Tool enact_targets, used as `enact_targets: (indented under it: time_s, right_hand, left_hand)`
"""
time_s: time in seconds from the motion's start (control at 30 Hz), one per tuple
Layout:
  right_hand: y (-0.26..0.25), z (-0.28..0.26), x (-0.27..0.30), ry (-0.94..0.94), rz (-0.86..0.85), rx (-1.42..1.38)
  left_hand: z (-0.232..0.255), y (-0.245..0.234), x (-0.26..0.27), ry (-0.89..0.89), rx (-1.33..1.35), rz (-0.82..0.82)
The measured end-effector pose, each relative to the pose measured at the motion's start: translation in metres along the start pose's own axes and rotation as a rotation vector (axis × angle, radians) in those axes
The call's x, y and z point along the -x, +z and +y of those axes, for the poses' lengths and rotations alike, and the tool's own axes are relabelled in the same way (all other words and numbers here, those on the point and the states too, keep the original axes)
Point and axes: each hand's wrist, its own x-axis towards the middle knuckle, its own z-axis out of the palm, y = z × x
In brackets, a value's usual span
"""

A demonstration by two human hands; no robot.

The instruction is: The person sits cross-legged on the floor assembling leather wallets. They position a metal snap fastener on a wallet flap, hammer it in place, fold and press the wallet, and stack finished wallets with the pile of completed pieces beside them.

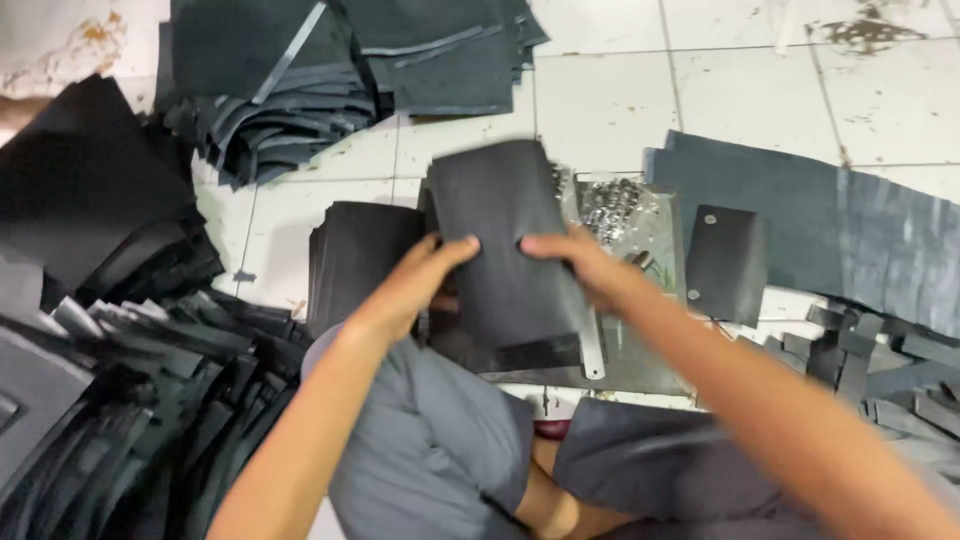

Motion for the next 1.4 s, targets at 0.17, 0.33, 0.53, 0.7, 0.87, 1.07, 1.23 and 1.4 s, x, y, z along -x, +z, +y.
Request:
enact_targets:
  time_s: [0.17,0.33,0.53,0.7,0.87,1.07,1.23,1.4]
  right_hand:
    - [-0.031,-0.059,0.014,-0.041,-0.063,0.126]
    - [-0.041,-0.029,0.018,-0.075,-0.061,0.134]
    - [-0.078,0.045,0.02,0.072,0.122,0.141]
    - [-0.07,0.063,0.05,0.166,0.185,-0.004]
    - [-0.118,0.156,0.01,0.175,0.214,-0.193]
    - [-0.092,0.141,0.038,0.153,0.201,-0.196]
    - [-0.03,0.073,0.062,-0.024,0.063,0.014]
    - [-0.02,0.065,0.055,0.103,0.025,0.277]
  left_hand:
    - [0.049,0.002,-0.005,0.123,0.039,-0.073]
    - [0.039,0.038,0.032,0.299,-0.601,0.19]
    - [-0.033,0.027,0.15,1.075,-0.166,0.822]
    - [-0.081,0.031,0.152,0.981,0.0,1.106]
    - [-0.07,0.053,0.091,0.684,-0.172,0.642]
    - [-0.05,0.099,0.038,0.047,0.02,0.185]
    - [-0.059,0.11,0.023,-0.015,0.251,0.216]
    - [-0.081,0.098,0.006,0.036,0.204,0.302]
